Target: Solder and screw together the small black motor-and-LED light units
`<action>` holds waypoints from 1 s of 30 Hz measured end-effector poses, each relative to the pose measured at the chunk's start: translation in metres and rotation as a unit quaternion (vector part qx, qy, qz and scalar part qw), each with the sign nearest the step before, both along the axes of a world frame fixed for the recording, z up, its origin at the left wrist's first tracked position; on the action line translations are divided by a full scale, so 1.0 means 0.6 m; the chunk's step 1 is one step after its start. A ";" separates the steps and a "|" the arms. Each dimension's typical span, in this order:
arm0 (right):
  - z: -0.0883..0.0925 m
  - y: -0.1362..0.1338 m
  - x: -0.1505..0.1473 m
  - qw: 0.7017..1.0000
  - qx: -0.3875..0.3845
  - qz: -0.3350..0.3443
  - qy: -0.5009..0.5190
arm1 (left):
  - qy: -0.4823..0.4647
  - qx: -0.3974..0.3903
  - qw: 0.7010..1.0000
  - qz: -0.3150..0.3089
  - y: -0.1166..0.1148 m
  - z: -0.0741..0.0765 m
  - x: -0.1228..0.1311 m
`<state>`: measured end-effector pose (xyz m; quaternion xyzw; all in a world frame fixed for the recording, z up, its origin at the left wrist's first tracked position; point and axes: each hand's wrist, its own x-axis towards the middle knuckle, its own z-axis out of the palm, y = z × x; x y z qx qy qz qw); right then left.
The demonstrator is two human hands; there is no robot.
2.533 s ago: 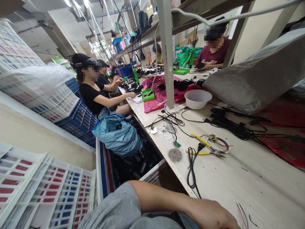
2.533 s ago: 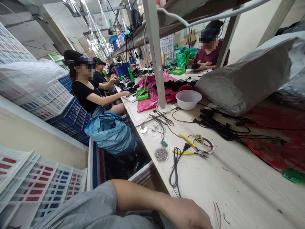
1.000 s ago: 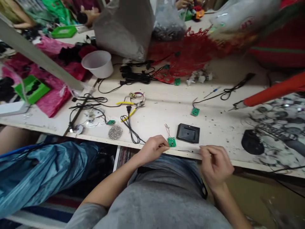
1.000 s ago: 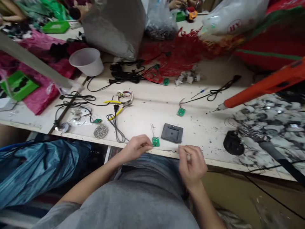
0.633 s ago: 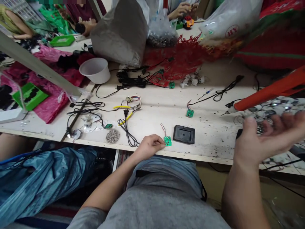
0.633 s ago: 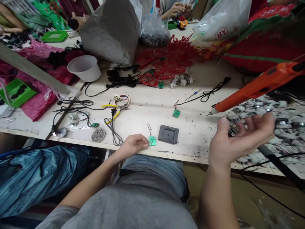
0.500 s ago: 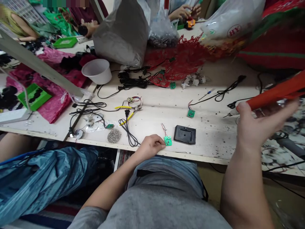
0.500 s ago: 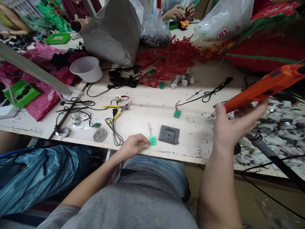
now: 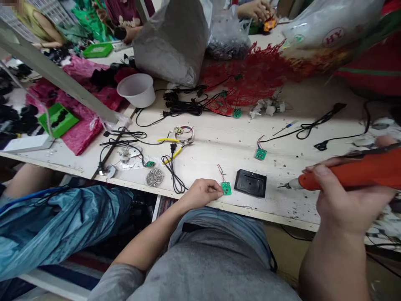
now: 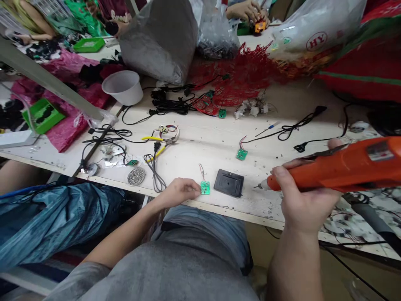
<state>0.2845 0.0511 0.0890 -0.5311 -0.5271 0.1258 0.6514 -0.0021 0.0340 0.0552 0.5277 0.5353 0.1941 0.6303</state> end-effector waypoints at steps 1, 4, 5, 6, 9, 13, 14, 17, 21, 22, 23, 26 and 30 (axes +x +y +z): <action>0.004 0.000 -0.006 0.999 -0.021 0.016 0.035 | -0.009 -0.005 1.000 -0.001 0.001 -0.001 -0.002; 0.013 0.006 -0.011 0.998 -0.042 -0.005 0.057 | -0.027 -0.010 1.000 0.002 0.004 -0.005 -0.005; 0.014 0.010 -0.007 0.998 -0.044 -0.016 0.043 | -0.031 -0.010 0.999 0.004 0.004 -0.006 -0.004; 0.015 0.013 -0.002 0.998 -0.046 -0.025 0.029 | -0.035 -0.010 0.999 0.008 0.004 -0.007 -0.004; 0.009 0.015 0.016 0.996 -0.068 -0.058 -0.019 | -0.047 -0.003 0.999 0.021 0.004 -0.007 0.000; -0.016 -0.017 0.008 0.985 -0.073 -0.140 -0.073 | -0.067 0.019 0.997 0.036 0.003 -0.005 0.003; -0.024 -0.030 -0.004 0.984 -0.073 -0.146 -0.070 | -0.074 0.028 0.996 0.038 0.003 -0.004 0.002; -0.045 -0.073 -0.053 0.984 -0.121 -0.101 -0.080 | -0.088 0.058 0.994 0.034 0.004 0.001 -0.001; -0.064 -0.097 -0.119 0.967 -0.231 0.091 -0.057 | -0.103 0.080 0.991 0.019 0.006 0.009 0.001; -0.067 -0.095 -0.129 0.959 -0.246 0.135 -0.033 | -0.107 0.082 0.991 0.015 0.006 0.011 0.003; -0.071 -0.090 -0.138 0.953 -0.253 0.167 -0.007 | -0.112 0.084 0.990 0.011 0.005 0.012 0.006; -0.080 -0.075 -0.148 0.947 -0.249 0.198 0.035 | -0.112 0.092 0.989 0.013 0.004 0.012 0.015; -0.083 -0.069 -0.147 0.958 -0.236 0.160 -0.002 | -0.104 0.075 0.991 0.028 0.007 0.007 0.028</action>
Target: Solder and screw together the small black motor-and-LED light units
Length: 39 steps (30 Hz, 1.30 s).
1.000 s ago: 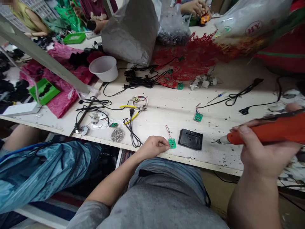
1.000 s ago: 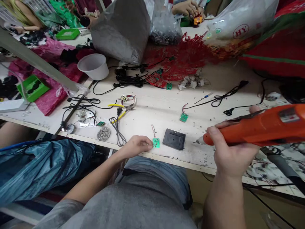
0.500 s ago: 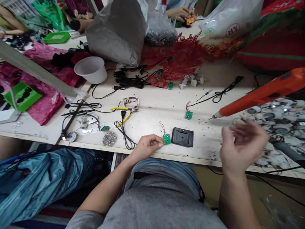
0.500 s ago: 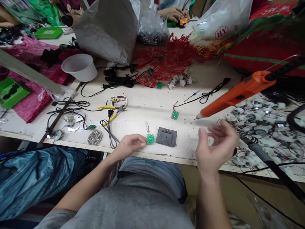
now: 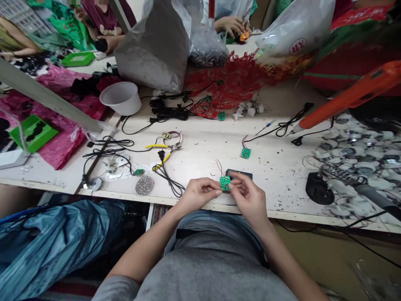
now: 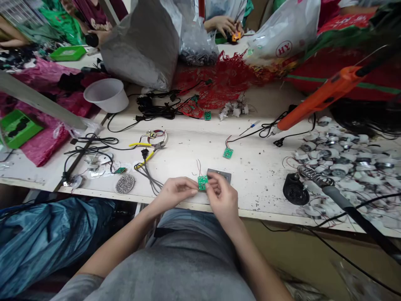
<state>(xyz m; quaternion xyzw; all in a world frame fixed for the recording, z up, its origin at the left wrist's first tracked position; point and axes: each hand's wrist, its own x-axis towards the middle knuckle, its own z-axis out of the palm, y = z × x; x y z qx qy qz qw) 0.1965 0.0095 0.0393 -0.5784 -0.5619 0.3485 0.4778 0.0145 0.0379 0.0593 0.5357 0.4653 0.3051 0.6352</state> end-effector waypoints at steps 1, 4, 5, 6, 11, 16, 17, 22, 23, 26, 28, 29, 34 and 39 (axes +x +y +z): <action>0.001 -0.001 0.001 1.000 0.006 -0.007 -0.014 | 0.000 -0.011 1.000 0.001 0.002 -0.001 0.003; 0.008 -0.008 0.005 0.998 0.028 -0.024 -0.051 | 0.009 -0.033 0.999 0.008 0.007 -0.002 0.015; 0.010 -0.010 0.006 0.997 0.036 -0.029 -0.061 | 0.015 -0.035 0.999 0.011 0.008 -0.002 0.019; 0.011 -0.011 0.008 0.996 0.043 -0.032 -0.070 | 0.022 -0.036 0.999 0.013 0.010 -0.001 0.024; 0.008 -0.015 0.018 0.991 0.070 -0.050 -0.103 | 0.062 -0.019 0.998 -0.002 0.015 0.002 0.050; 0.001 -0.007 0.034 0.986 0.080 -0.034 -0.140 | 0.092 0.081 0.992 0.031 0.016 0.000 0.068; 0.000 -0.003 0.037 0.986 0.080 -0.024 -0.147 | 0.101 0.091 0.990 0.033 0.016 0.000 0.069; -0.004 0.016 0.045 0.980 0.088 0.017 -0.179 | 0.136 0.131 0.982 0.004 0.013 -0.003 0.068; -0.004 0.018 0.045 0.978 0.091 0.024 -0.184 | 0.140 0.144 0.980 0.000 0.012 -0.004 0.067; -0.006 0.020 0.044 0.974 0.102 0.036 -0.200 | 0.147 0.185 0.972 -0.001 0.007 -0.009 0.066; -0.008 0.018 0.044 0.970 0.109 0.037 -0.215 | 0.141 0.202 0.969 0.003 0.004 -0.013 0.066; -0.009 0.017 0.045 0.968 0.113 0.035 -0.223 | 0.135 0.205 0.969 0.005 0.003 -0.015 0.066; -0.017 0.012 0.052 0.960 0.132 0.025 -0.246 | 0.120 0.201 0.972 0.002 0.002 -0.017 0.068; -0.009 0.012 0.056 0.955 0.153 0.050 -0.249 | 0.112 0.143 0.983 0.008 0.010 -0.008 0.069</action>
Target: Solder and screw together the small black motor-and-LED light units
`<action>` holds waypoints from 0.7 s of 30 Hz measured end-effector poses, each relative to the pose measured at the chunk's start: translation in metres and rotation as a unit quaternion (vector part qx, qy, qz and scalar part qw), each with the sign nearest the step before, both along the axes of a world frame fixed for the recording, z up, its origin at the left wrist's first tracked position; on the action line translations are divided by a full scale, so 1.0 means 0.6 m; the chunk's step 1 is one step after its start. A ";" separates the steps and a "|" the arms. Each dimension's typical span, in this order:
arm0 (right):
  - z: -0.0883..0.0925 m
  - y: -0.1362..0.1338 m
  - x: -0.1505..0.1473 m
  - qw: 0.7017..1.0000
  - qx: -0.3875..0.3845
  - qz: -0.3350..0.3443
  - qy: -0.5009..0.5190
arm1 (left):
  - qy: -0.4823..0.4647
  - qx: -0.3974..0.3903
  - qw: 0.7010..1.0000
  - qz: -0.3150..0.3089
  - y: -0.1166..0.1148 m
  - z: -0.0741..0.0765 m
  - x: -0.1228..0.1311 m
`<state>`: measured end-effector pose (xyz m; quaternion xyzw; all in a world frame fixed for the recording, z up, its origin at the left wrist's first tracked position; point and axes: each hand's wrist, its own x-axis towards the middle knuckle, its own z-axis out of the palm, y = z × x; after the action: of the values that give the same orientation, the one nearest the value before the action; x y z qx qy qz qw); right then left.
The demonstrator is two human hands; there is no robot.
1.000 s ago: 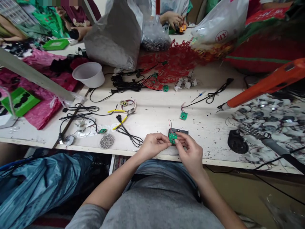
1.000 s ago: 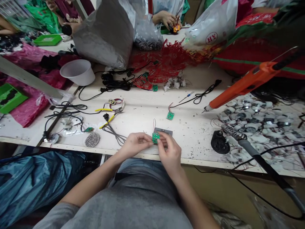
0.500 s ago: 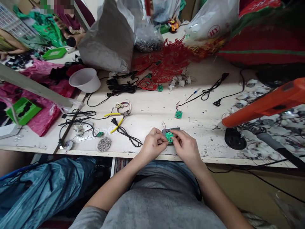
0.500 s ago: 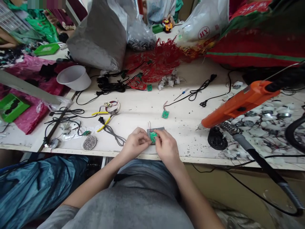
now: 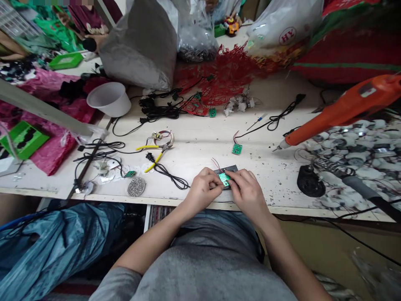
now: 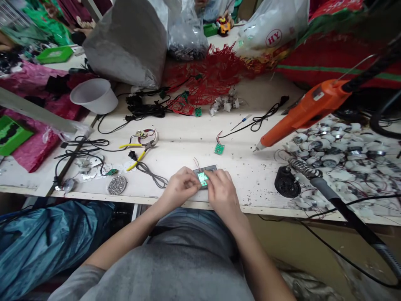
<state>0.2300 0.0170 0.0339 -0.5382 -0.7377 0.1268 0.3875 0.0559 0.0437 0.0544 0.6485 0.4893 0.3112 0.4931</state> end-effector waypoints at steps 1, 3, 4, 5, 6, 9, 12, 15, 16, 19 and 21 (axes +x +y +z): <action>0.004 -0.001 0.000 1.000 0.004 0.003 0.004 | -0.008 -0.021 1.000 0.003 0.003 0.001 -0.001; 0.012 -0.003 0.000 1.000 0.016 0.011 0.015 | -0.028 -0.063 0.998 0.003 0.008 0.002 -0.004; 0.016 -0.005 -0.001 0.999 0.022 0.018 0.019 | -0.037 -0.079 0.996 0.001 0.011 0.002 -0.006; 0.018 -0.006 -0.002 0.999 0.030 0.026 0.023 | -0.043 -0.092 0.995 -0.001 0.013 0.002 -0.008; 0.020 -0.007 -0.003 0.998 0.037 0.036 0.025 | -0.048 -0.101 0.994 -0.005 0.014 0.001 -0.009; 0.021 -0.008 -0.005 0.997 0.048 0.056 0.027 | -0.050 -0.110 0.993 -0.015 0.018 0.000 -0.014; 0.020 -0.005 -0.006 0.997 0.047 0.059 0.034 | -0.047 -0.078 0.995 -0.033 0.020 0.003 -0.015; 0.024 -0.004 -0.006 0.996 0.044 0.049 0.054 | -0.049 -0.032 0.997 -0.056 0.022 0.013 -0.015; 0.026 -0.004 -0.006 0.996 0.042 0.042 0.063 | -0.048 -0.020 0.997 -0.060 0.023 0.018 -0.014; 0.031 -0.006 -0.002 0.995 0.031 -0.001 0.096 | -0.033 0.006 0.998 -0.060 0.028 0.033 -0.011; 0.032 -0.009 0.006 0.991 0.025 -0.044 0.121 | -0.035 0.001 0.998 -0.059 0.033 0.040 -0.010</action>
<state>0.2333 0.0117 0.0534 -0.5409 -0.6639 0.1549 0.4926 0.0497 0.0633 0.0784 0.6656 0.4320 0.3045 0.5269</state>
